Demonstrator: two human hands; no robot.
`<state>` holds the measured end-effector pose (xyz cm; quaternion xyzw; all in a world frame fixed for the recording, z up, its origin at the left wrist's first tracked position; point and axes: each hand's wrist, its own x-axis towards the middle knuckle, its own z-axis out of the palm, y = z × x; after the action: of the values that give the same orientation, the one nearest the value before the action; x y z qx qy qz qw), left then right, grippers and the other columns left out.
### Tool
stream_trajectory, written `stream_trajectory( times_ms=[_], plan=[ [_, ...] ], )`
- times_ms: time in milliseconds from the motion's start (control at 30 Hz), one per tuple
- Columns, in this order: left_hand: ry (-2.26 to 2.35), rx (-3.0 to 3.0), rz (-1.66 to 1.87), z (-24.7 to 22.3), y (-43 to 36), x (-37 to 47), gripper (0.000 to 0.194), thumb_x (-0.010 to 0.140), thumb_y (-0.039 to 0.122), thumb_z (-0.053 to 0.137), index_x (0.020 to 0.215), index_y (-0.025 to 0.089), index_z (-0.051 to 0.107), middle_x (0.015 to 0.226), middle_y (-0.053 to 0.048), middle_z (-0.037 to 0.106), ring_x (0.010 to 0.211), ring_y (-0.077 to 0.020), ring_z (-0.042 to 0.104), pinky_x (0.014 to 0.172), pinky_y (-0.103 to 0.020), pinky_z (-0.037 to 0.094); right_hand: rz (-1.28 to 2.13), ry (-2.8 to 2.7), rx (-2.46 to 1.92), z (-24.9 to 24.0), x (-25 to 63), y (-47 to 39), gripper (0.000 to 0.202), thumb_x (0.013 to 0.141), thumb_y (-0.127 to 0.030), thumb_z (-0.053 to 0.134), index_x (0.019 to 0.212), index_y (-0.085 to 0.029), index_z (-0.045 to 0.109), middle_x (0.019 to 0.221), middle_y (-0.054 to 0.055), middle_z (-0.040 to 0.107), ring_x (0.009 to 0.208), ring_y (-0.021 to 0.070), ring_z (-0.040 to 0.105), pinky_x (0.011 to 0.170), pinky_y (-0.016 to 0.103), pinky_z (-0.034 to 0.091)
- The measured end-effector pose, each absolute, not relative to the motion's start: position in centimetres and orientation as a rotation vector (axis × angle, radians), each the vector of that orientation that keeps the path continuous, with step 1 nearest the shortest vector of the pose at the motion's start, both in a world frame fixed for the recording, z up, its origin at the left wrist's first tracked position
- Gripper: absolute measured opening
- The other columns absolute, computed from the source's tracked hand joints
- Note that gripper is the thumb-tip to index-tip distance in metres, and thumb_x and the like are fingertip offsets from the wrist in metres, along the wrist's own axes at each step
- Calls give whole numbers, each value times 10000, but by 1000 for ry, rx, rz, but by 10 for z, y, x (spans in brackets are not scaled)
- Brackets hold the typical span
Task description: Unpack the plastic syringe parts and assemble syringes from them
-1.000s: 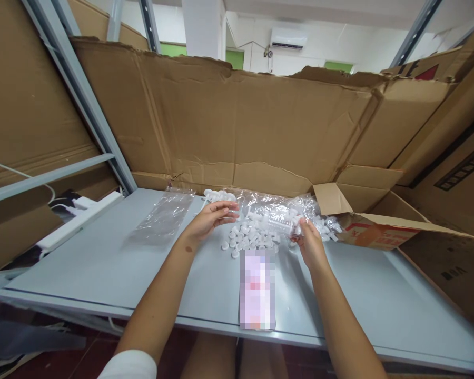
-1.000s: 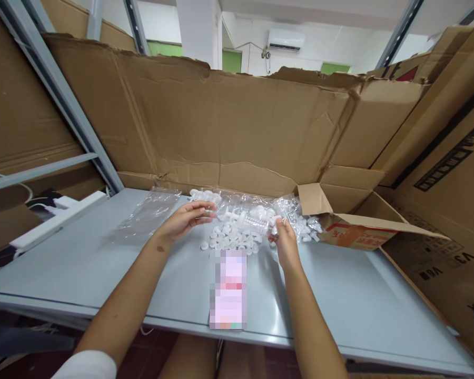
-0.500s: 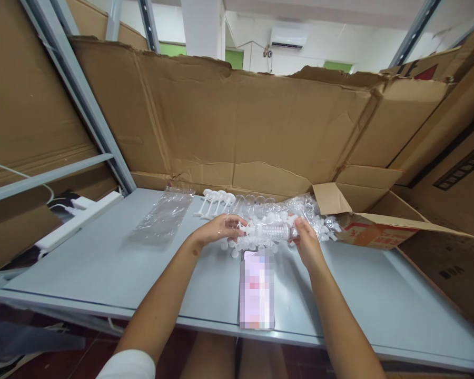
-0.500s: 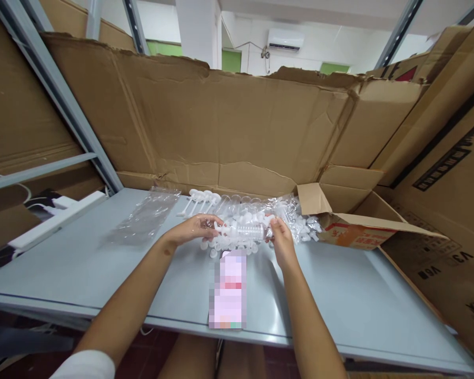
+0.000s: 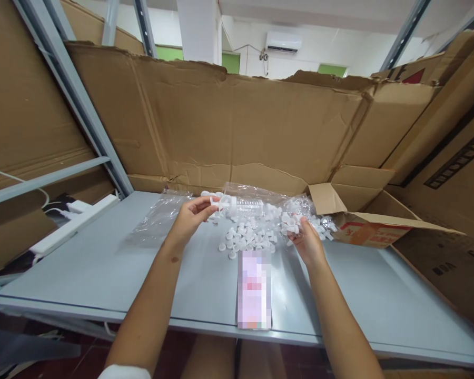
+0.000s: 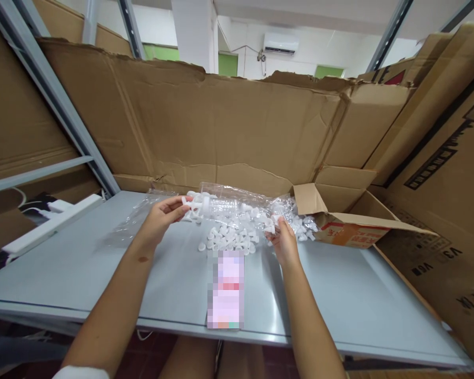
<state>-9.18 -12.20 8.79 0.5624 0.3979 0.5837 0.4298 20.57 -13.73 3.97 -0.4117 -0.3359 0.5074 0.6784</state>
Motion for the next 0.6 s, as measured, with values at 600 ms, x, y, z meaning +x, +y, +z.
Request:
stream_trajectory(
  times_ms=[600],
  plan=[
    [1385, 1027, 1490, 11, -188, -162, 381, 577, 408, 712, 842, 183, 556, 685, -17, 653, 482, -72, 406, 493, -182, 352, 1099, -621, -893, 42, 213, -138, 318, 679, -439, 615, 914, -228, 583, 734, -5, 628, 498, 104, 534, 392, 226, 356]
  ],
)
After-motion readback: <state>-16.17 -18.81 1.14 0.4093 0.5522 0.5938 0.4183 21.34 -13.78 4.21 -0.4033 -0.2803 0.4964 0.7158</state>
